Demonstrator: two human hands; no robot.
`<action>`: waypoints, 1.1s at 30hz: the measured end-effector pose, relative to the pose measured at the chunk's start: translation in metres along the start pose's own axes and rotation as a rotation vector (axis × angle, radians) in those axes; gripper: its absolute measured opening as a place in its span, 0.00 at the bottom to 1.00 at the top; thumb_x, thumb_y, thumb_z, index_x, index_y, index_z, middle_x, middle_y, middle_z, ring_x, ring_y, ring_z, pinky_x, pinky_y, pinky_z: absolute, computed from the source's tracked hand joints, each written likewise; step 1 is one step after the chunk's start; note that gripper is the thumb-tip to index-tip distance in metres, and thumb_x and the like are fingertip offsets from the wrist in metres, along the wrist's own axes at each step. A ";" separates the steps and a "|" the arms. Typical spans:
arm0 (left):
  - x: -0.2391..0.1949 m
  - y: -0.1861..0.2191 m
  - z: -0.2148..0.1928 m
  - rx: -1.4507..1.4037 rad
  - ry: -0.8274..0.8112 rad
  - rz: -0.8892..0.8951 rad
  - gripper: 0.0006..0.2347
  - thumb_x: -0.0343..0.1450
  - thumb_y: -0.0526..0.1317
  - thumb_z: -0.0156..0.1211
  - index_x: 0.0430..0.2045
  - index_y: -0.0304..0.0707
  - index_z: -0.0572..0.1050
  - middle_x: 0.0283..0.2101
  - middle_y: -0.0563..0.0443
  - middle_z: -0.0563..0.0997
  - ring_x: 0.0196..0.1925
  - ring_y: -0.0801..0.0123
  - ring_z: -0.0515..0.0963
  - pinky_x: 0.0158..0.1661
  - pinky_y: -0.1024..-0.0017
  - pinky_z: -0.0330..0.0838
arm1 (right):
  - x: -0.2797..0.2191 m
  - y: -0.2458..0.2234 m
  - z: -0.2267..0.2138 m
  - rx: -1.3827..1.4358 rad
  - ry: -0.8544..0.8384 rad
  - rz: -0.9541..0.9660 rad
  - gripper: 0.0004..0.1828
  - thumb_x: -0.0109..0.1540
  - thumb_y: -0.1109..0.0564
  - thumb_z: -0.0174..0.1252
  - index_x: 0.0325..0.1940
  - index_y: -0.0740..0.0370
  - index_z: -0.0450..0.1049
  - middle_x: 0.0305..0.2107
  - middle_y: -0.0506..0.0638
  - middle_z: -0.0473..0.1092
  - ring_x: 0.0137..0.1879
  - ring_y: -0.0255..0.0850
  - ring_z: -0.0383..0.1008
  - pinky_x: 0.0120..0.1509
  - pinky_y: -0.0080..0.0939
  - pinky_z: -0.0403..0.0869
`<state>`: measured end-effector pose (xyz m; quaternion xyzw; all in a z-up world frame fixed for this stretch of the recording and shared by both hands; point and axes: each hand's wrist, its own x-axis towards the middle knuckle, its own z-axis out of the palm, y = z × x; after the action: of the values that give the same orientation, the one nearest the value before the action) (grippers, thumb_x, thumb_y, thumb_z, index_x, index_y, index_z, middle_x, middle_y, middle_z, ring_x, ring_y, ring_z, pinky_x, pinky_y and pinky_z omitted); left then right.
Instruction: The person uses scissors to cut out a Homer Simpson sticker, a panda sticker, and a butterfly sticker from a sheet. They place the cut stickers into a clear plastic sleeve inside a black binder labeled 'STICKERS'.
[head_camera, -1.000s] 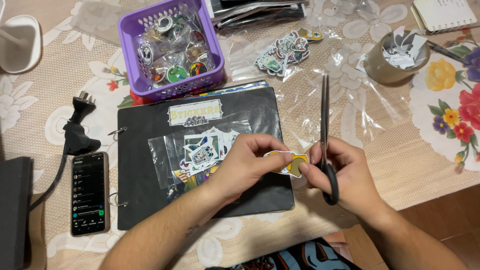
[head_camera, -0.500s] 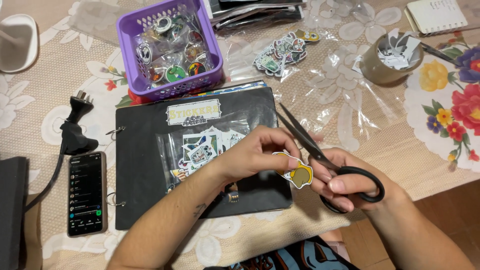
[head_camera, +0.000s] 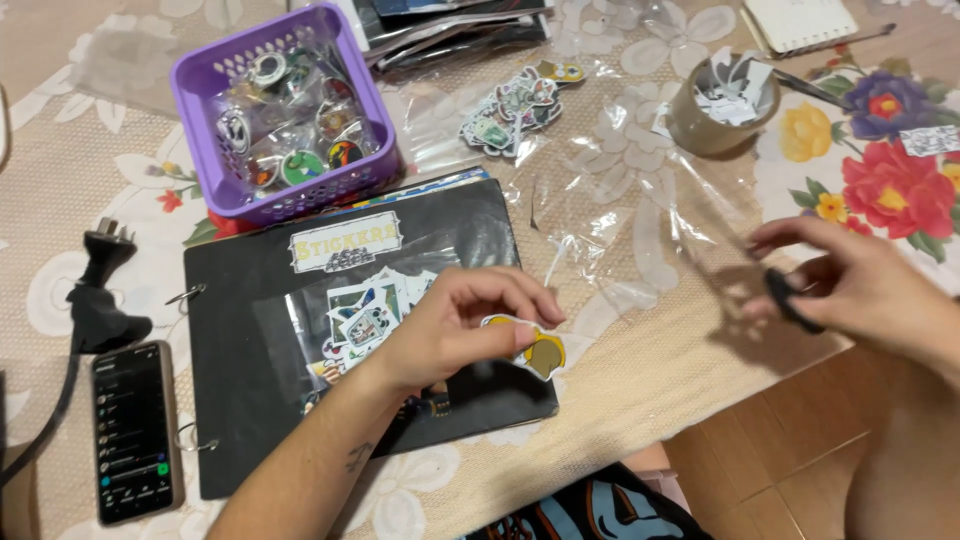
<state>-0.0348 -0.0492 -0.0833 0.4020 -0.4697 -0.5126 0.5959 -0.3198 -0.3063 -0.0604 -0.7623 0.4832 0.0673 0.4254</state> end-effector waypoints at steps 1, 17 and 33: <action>0.001 0.003 0.001 -0.003 -0.009 0.003 0.01 0.70 0.35 0.63 0.28 0.39 0.78 0.43 0.46 0.82 0.52 0.62 0.81 0.55 0.67 0.74 | 0.006 0.023 -0.005 0.001 0.009 0.005 0.34 0.51 0.69 0.72 0.60 0.53 0.76 0.32 0.56 0.85 0.27 0.49 0.82 0.26 0.41 0.71; 0.004 0.023 0.034 0.449 -0.108 0.320 0.02 0.70 0.34 0.58 0.27 0.37 0.75 0.42 0.44 0.81 0.40 0.60 0.82 0.43 0.67 0.75 | -0.010 -0.043 0.059 -0.357 0.590 -0.833 0.19 0.62 0.54 0.66 0.56 0.61 0.79 0.48 0.54 0.78 0.46 0.41 0.79 0.49 0.38 0.78; 0.009 -0.010 0.030 0.241 -0.028 0.354 0.02 0.69 0.34 0.62 0.25 0.38 0.77 0.43 0.44 0.83 0.42 0.58 0.83 0.44 0.64 0.77 | 0.009 -0.054 0.087 0.517 -0.044 -0.926 0.08 0.56 0.63 0.65 0.38 0.68 0.82 0.27 0.58 0.81 0.33 0.41 0.83 0.36 0.39 0.82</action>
<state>-0.0658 -0.0597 -0.0845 0.3745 -0.5989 -0.3458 0.6176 -0.2455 -0.2406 -0.0885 -0.7644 0.0877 -0.2332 0.5947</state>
